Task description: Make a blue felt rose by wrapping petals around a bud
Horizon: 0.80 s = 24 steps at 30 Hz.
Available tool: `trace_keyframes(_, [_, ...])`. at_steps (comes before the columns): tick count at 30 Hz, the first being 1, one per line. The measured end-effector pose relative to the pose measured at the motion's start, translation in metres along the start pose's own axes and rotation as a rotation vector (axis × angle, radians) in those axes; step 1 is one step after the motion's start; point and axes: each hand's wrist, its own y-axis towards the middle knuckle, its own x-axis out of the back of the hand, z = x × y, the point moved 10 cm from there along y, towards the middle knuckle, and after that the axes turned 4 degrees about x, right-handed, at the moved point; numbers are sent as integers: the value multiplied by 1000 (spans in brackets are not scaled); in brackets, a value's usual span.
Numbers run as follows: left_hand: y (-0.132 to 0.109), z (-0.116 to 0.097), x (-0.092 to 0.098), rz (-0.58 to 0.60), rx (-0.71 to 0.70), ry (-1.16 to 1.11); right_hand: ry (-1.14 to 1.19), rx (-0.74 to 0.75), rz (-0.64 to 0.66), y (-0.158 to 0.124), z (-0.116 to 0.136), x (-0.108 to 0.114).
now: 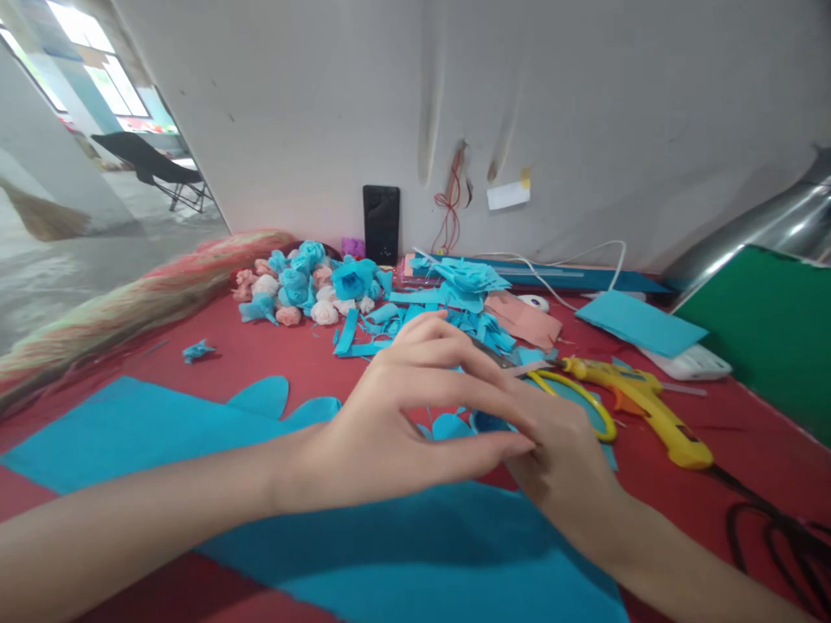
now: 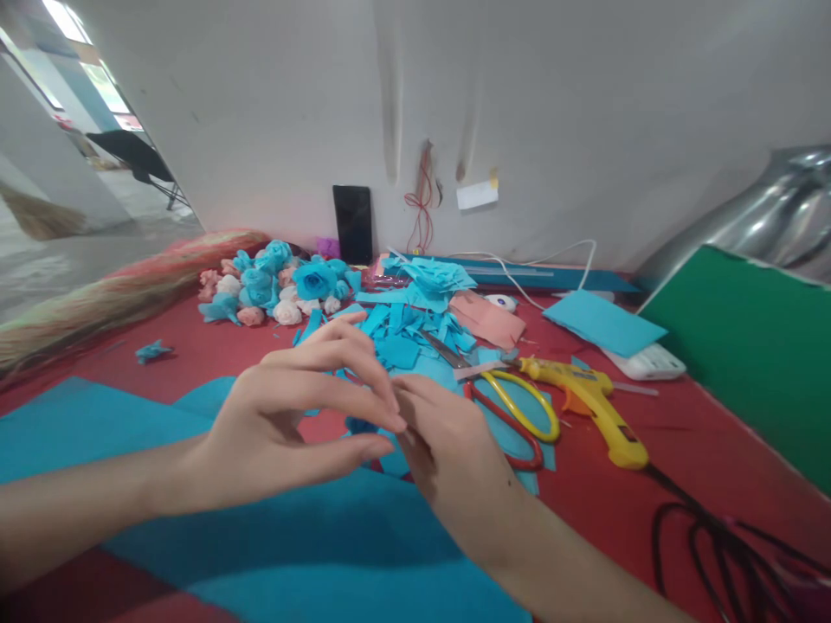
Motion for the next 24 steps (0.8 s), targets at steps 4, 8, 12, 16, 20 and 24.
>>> trace_keyframes(4, [2, 6, 11, -66, 95, -102, 3, -28, 3, -1, -6, -2])
trace_keyframes(8, [3, 37, 37, -233, 249, -193, 3, -57, -4, -2, -10, 0])
trace_keyframes(12, [-1, 89, 63, -364, 478, -22, 19, -55, 11, -2, -11, 0])
trace_keyframes(16, [-1, 122, 64, -312, 542, 3, 36, -70, 20, -4, -14, -1])
trace_keyframes(20, [2, 124, 52, -241, 514, -95, 63, -113, 28, -5, -16, -3])
trace_keyframes(24, [7, 94, 34, -103, 440, -176, 100, -182, 18, -3, -17, -3])
